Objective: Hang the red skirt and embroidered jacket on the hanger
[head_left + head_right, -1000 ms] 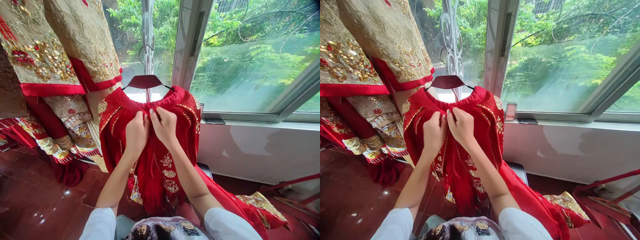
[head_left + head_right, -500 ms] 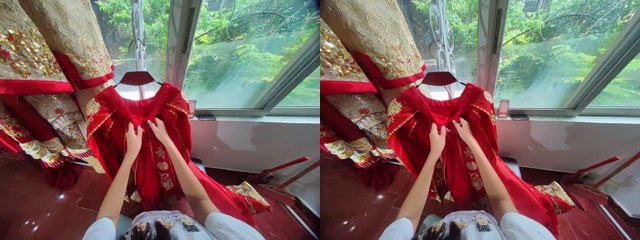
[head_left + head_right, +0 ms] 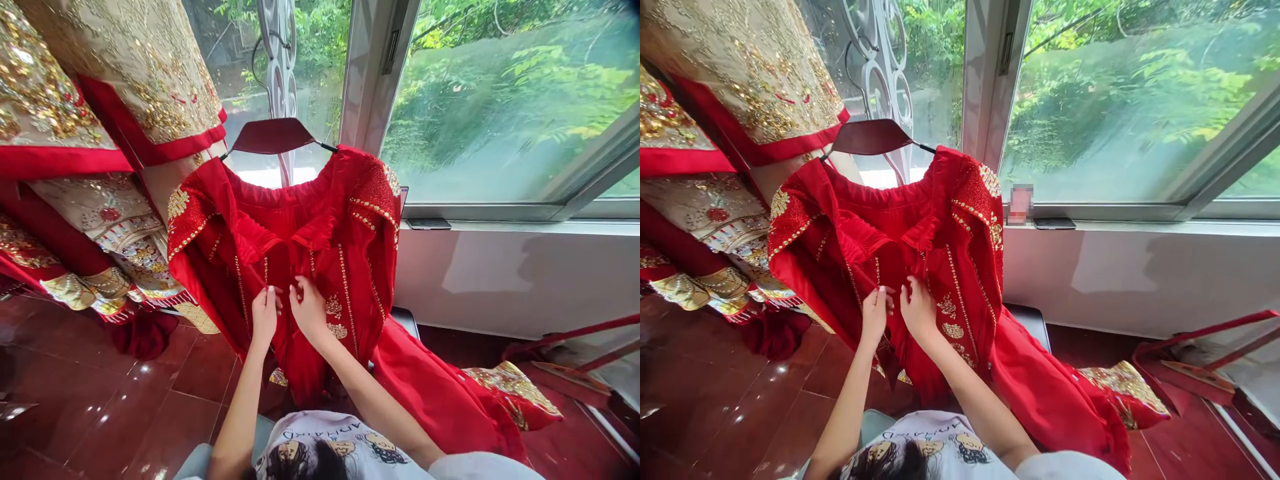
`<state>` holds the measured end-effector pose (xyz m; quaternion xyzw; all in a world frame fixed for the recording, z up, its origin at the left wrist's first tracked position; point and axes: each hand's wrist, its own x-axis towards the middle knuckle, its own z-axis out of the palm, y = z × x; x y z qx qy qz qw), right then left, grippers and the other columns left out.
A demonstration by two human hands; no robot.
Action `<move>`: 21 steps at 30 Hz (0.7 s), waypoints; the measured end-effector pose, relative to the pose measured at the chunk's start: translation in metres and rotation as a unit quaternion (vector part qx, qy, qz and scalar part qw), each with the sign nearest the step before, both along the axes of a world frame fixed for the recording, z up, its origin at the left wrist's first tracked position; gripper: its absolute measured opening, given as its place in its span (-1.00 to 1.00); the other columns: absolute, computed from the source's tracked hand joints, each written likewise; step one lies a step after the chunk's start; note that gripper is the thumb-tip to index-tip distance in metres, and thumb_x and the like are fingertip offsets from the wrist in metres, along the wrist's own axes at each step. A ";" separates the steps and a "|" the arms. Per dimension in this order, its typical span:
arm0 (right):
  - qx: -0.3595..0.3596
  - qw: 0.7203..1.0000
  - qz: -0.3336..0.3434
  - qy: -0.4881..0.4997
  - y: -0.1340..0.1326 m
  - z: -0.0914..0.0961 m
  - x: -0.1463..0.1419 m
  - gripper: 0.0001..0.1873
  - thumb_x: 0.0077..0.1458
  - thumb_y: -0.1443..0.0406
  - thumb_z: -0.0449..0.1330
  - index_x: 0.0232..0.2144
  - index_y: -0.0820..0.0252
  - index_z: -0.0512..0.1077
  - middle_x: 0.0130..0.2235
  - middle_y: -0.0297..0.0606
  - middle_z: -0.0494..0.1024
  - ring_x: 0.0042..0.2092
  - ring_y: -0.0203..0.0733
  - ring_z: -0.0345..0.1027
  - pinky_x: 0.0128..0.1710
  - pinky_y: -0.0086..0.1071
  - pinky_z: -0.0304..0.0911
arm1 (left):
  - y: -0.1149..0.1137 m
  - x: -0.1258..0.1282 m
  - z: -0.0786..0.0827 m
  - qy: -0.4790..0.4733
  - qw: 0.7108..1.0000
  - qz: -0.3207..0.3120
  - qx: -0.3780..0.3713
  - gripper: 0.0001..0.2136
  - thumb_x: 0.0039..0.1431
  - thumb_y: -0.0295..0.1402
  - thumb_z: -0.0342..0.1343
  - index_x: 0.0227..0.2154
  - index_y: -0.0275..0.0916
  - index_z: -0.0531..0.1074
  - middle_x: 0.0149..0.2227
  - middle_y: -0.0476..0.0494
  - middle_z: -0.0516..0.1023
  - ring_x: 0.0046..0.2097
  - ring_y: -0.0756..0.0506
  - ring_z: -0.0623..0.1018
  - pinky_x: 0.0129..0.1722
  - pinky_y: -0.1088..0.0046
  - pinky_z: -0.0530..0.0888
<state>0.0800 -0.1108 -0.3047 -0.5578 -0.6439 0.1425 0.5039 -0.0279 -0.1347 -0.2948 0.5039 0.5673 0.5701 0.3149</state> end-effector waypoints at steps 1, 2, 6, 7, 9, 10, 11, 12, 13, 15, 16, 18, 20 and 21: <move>-0.052 0.999 0.006 -0.016 0.009 0.002 -0.004 -0.74 0.20 0.30 -0.01 -0.15 0.25 0.42 -0.21 -0.07 0.57 -0.22 -0.13 0.46 -0.23 -0.34 0.28 | 0.003 0.001 -0.006 0.017 1.000 -0.016 -0.010 -0.65 0.23 -0.09 -0.08 -0.40 -0.28 0.40 -0.59 -0.01 0.37 -0.57 0.01 0.39 -0.58 0.53 0.35; -0.094 0.995 0.001 -0.028 0.018 0.004 -0.006 -0.72 0.21 0.31 -0.01 -0.12 0.28 0.42 -0.17 -0.04 0.57 -0.19 -0.11 0.47 -0.22 -0.34 0.27 | 0.006 0.003 -0.011 0.034 0.999 -0.031 -0.015 -0.69 0.22 -0.13 -0.04 -0.38 -0.28 0.42 -0.55 -0.04 0.43 -0.53 -0.02 0.44 -0.55 0.51 0.39; -0.145 0.989 -0.005 -0.040 0.043 0.009 -0.009 -0.70 0.25 0.30 -0.01 -0.09 0.33 0.43 -0.16 0.05 0.58 -0.18 -0.06 0.48 -0.23 -0.34 0.24 | 0.014 0.006 -0.020 0.106 0.993 -0.058 -0.007 -0.85 0.12 -0.38 0.06 -0.26 -0.27 0.45 -0.34 -0.15 0.57 -0.32 -0.08 0.55 -0.28 0.42 0.47; -0.146 0.989 -0.001 -0.036 0.046 0.008 -0.010 -0.69 0.25 0.30 -0.01 -0.08 0.33 0.44 -0.17 0.06 0.58 -0.19 -0.04 0.49 -0.24 -0.33 0.23 | 0.016 0.006 -0.021 0.120 0.991 -0.054 -0.002 -0.84 0.11 -0.43 0.05 -0.24 -0.27 0.44 -0.29 -0.17 0.58 -0.29 -0.08 0.56 -0.24 0.41 0.47; -0.150 0.988 0.013 -0.026 0.050 0.007 -0.014 -0.69 0.25 0.30 0.00 -0.09 0.32 0.46 -0.19 0.06 0.59 -0.20 -0.03 0.49 -0.25 -0.33 0.22 | 0.018 0.006 -0.022 0.145 0.988 -0.045 0.010 -0.79 0.10 -0.48 0.02 -0.20 -0.28 0.42 -0.22 -0.21 0.57 -0.24 -0.09 0.56 -0.19 0.39 0.47; -0.152 0.988 0.021 -0.018 0.051 0.006 -0.015 -0.70 0.24 0.31 0.00 -0.11 0.31 0.47 -0.19 0.06 0.59 -0.21 -0.03 0.49 -0.25 -0.33 0.21 | 0.020 0.005 -0.022 0.156 0.987 -0.040 0.016 -0.78 0.10 -0.49 0.01 -0.17 -0.28 0.41 -0.19 -0.22 0.56 -0.21 -0.10 0.55 -0.17 0.38 0.46; -0.153 0.988 0.028 -0.007 0.052 0.006 -0.017 -0.71 0.23 0.32 0.01 -0.14 0.30 0.49 -0.19 0.04 0.59 -0.21 -0.05 0.49 -0.25 -0.34 0.21 | 0.020 0.005 -0.022 0.166 0.985 -0.036 0.021 -0.76 0.10 -0.50 0.00 -0.15 -0.28 0.40 -0.17 -0.23 0.55 -0.19 -0.10 0.55 -0.14 0.37 0.46; -0.155 0.987 0.035 0.005 0.054 0.006 -0.018 -0.73 0.21 0.33 0.03 -0.18 0.29 0.50 -0.21 0.03 0.59 -0.22 -0.06 0.48 -0.25 -0.35 0.20 | 0.021 0.004 -0.022 0.174 0.984 -0.032 0.026 -0.75 0.10 -0.50 0.00 -0.14 -0.28 0.40 -0.16 -0.23 0.54 -0.17 -0.10 0.54 -0.12 0.36 0.46; -0.157 0.987 0.040 0.020 0.056 0.006 -0.019 -0.75 0.19 0.34 0.04 -0.22 0.29 0.50 -0.23 0.01 0.60 -0.23 -0.08 0.47 -0.25 -0.36 0.19 | 0.021 0.004 -0.022 0.181 0.983 -0.028 0.030 -0.75 0.10 -0.51 0.00 -0.14 -0.28 0.39 -0.15 -0.24 0.53 -0.15 -0.11 0.53 -0.10 0.35 0.45; -0.161 0.984 0.055 0.055 0.057 0.006 -0.019 -0.81 0.12 0.35 0.08 -0.31 0.30 0.49 -0.29 -0.05 0.59 -0.27 -0.14 0.44 -0.28 -0.39 0.17 | 0.021 0.005 -0.023 0.189 0.981 -0.017 0.034 -0.72 0.10 -0.51 0.00 -0.10 -0.27 0.37 -0.10 -0.26 0.50 -0.09 -0.13 0.51 -0.07 0.32 0.45; -0.163 0.982 0.066 0.075 0.056 0.007 -0.018 -0.84 0.08 0.36 0.10 -0.37 0.29 0.48 -0.33 -0.09 0.58 -0.31 -0.18 0.42 -0.30 -0.41 0.16 | 0.020 0.006 -0.024 0.191 0.981 -0.009 0.035 -0.70 0.11 -0.51 0.00 -0.07 -0.26 0.35 -0.07 -0.27 0.48 -0.05 -0.15 0.49 -0.04 0.29 0.45; -0.173 0.973 0.098 0.121 0.051 0.008 -0.015 -0.85 0.02 0.35 0.10 -0.53 0.25 0.43 -0.47 -0.21 0.53 -0.41 -0.26 0.34 -0.39 -0.45 0.13 | 0.020 0.007 -0.026 0.218 0.975 0.016 0.036 -0.65 0.14 -0.48 0.00 0.02 -0.25 0.28 0.01 -0.33 0.43 0.05 -0.18 0.45 0.02 0.23 0.42; -0.189 0.958 0.139 0.168 0.042 0.009 -0.011 -0.80 -0.04 0.35 0.07 -0.65 0.21 0.35 -0.60 -0.33 0.42 -0.50 -0.32 0.25 -0.46 -0.48 0.09 | 0.021 0.009 -0.027 0.260 0.964 0.042 0.031 -0.63 0.17 -0.47 -0.02 0.06 -0.27 0.24 0.06 -0.39 0.39 0.12 -0.21 0.40 0.08 0.18 0.38; -0.197 0.949 0.157 0.191 0.036 0.010 -0.009 -0.80 -0.07 0.35 0.06 -0.68 0.20 0.33 -0.64 -0.37 0.37 -0.53 -0.34 0.21 -0.49 -0.48 0.08 | 0.022 0.010 -0.028 0.279 0.959 0.051 0.025 -0.64 0.17 -0.49 -0.03 0.05 -0.28 0.25 0.06 -0.40 0.39 0.13 -0.23 0.39 0.09 0.17 0.37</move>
